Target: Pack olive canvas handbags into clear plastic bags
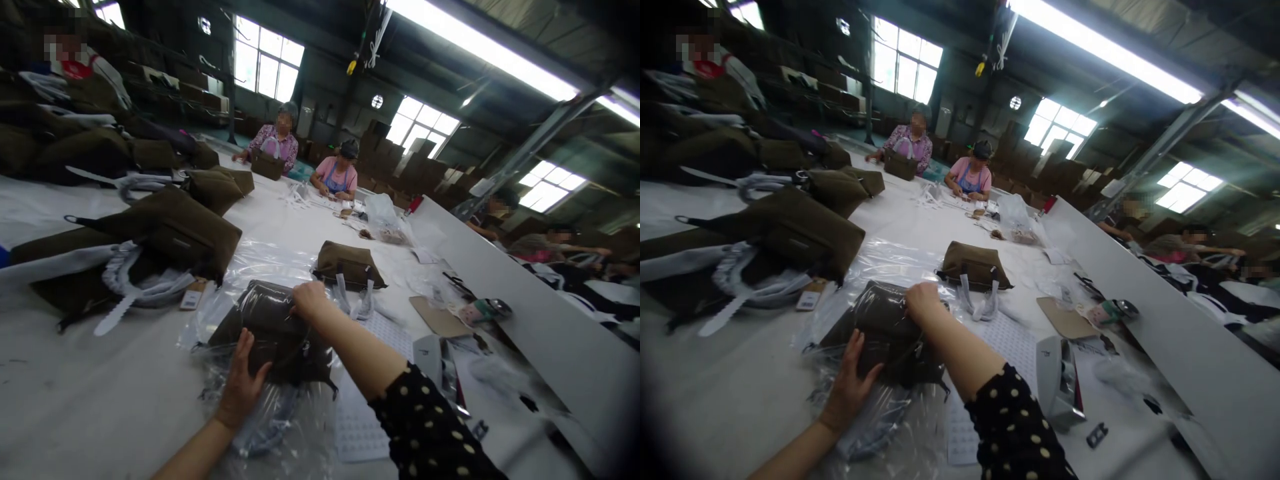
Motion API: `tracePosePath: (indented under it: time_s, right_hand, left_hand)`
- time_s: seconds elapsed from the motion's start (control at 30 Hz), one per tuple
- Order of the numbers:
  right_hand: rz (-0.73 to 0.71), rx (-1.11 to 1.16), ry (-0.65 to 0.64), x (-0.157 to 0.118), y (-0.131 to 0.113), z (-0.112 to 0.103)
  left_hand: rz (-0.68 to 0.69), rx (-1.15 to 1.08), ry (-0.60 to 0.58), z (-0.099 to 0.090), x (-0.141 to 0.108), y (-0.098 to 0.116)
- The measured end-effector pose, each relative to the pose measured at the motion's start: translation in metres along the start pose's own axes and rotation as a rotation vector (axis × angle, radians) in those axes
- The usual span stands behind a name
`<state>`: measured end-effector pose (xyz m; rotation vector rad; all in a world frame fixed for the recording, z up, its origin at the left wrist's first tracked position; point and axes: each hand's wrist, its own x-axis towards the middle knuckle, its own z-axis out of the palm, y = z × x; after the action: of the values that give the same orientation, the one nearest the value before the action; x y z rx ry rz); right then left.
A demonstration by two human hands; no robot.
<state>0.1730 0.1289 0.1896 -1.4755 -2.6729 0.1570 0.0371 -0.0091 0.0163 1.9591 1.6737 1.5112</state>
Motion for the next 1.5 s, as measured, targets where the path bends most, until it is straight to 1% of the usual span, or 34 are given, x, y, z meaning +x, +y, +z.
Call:
tracePosePath:
  time_s: [0.03, 0.07, 0.1, 0.13, 0.17, 0.2, 0.23, 0.27, 0.3, 0.33, 0.37, 0.4, 0.47, 0.53, 0.57, 0.63, 0.67, 0.7, 0.73, 0.77, 0.83, 0.87, 0.9, 0.93, 1.03, 1.1, 1.13, 1.2, 1.23, 1.27, 1.33, 1.37, 1.43, 1.5]
  right_hand:
    - [0.035, -0.034, 0.03, -0.016, 0.018, -0.009]
    - [0.04, -0.067, 0.055, -0.037, 0.035, -0.015]
    - [0.008, -0.096, 0.076, -0.064, 0.051, -0.016]
    - [-0.042, -0.117, 0.082, -0.095, 0.062, -0.011]
    - [-0.211, -0.159, 0.124, -0.128, 0.071, 0.0]
    - [-0.378, -0.195, 0.142, -0.161, 0.076, 0.016]
    - [-0.478, -0.227, 0.16, -0.191, 0.077, 0.035]
    - [-0.523, -0.245, 0.208, -0.216, 0.076, 0.057]
    - [-0.551, -0.253, 0.265, -0.236, 0.073, 0.079]
    - [-0.537, -0.256, 0.291, -0.249, 0.068, 0.099]
    - [-0.519, -0.246, 0.316, -0.255, 0.062, 0.116]
    - [-0.504, -0.222, 0.33, -0.256, 0.056, 0.129]
    - [-0.501, -0.123, 0.327, -0.248, 0.045, 0.141]
    - [-0.524, 0.034, 0.318, -0.236, 0.037, 0.137]
    - [-0.53, 0.114, 0.311, -0.231, 0.035, 0.132]
    - [-0.523, 0.25, 0.306, -0.225, 0.032, 0.119]
    - [-0.507, 0.303, 0.309, -0.223, 0.031, 0.114]
    - [-0.48, 0.347, 0.318, -0.222, 0.029, 0.11]
    - [-0.439, 0.382, 0.338, -0.221, 0.027, 0.107]
    - [-0.391, 0.406, 0.376, -0.219, 0.024, 0.106]
    - [-0.284, 0.381, 0.492, -0.212, 0.017, 0.107]
    - [-0.235, 0.34, 0.554, -0.208, 0.013, 0.109]
    - [-0.195, 0.293, 0.613, -0.203, 0.009, 0.111]
    - [-0.16, 0.248, 0.663, -0.197, 0.005, 0.114]
    - [-0.085, 0.17, 0.758, -0.183, -0.003, 0.119]
    - [-0.067, 0.134, 0.786, -0.178, -0.008, 0.119]
    - [-0.067, 0.121, 0.794, -0.177, -0.01, 0.117]
    - [-0.058, 0.106, 0.801, -0.177, -0.015, 0.113]
    - [-0.035, 0.11, 0.796, -0.179, -0.019, 0.111]
    - [-0.003, 0.124, 0.78, -0.18, -0.022, 0.11]
    - [0.068, 0.175, 0.719, -0.183, -0.03, 0.11]
    - [0.095, 0.205, 0.681, -0.184, -0.034, 0.11]
    - [0.129, 0.25, 0.625, -0.186, -0.04, 0.112]
    - [0.174, 0.272, 0.596, -0.187, -0.045, 0.115]
  left_hand:
    - [0.007, 0.002, -0.005, -0.001, 0.0, 0.001]
    - [0.009, 0.003, -0.014, -0.001, 0.001, 0.002]
    - [0.01, 0.004, -0.024, -0.002, 0.001, 0.002]
    - [0.011, 0.004, -0.035, -0.002, 0.003, 0.002]
    - [0.014, 0.002, -0.045, -0.001, 0.005, 0.002]
    - [0.018, -0.002, -0.054, 0.0, 0.008, 0.002]
    - [0.026, -0.006, -0.064, 0.002, 0.012, 0.001]
    - [0.042, -0.01, -0.083, 0.004, 0.017, -0.001]
    - [0.067, -0.011, -0.112, 0.005, 0.021, -0.003]
    - [0.102, -0.002, -0.147, 0.006, 0.025, -0.006]
    - [0.149, 0.021, -0.181, 0.005, 0.028, -0.01]
    - [0.203, 0.063, -0.213, 0.004, 0.029, -0.014]
    - [0.304, 0.19, -0.264, -0.001, 0.028, -0.022]
    - [0.357, 0.32, -0.279, -0.008, 0.024, -0.028]
    - [0.352, 0.367, -0.274, -0.012, 0.022, -0.029]
    - [0.294, 0.399, -0.241, -0.022, 0.019, -0.026]
    - [0.26, 0.375, -0.239, -0.029, 0.018, -0.021]
    - [0.225, 0.32, -0.269, -0.037, 0.017, -0.016]
    - [0.186, 0.233, -0.337, -0.045, 0.014, -0.01]
    - [0.144, 0.121, -0.436, -0.055, 0.01, -0.004]
    - [0.054, -0.113, -0.647, -0.073, -0.007, 0.004]
    - [0.017, -0.194, -0.72, -0.079, -0.018, 0.006]
    - [0.0, -0.23, -0.748, -0.084, -0.03, 0.007]
    - [0.004, -0.217, -0.726, -0.087, -0.042, 0.007]
    - [0.077, -0.043, -0.505, -0.087, -0.066, 0.006]
    - [0.106, -0.001, -0.337, -0.088, -0.069, 0.009]
    - [0.096, -0.014, -0.267, -0.091, -0.068, 0.01]
    - [0.048, -0.051, -0.166, -0.1, -0.065, 0.014]
    - [0.026, -0.054, -0.147, -0.106, -0.063, 0.016]
    - [0.016, -0.053, -0.161, -0.111, -0.063, 0.017]
    - [-0.017, -0.059, -0.25, -0.119, -0.062, 0.017]
    - [-0.074, -0.066, -0.295, -0.122, -0.061, 0.016]
    - [-0.273, -0.087, -0.336, -0.127, -0.059, 0.011]
    - [-0.478, -0.103, -0.301, -0.133, -0.058, 0.005]
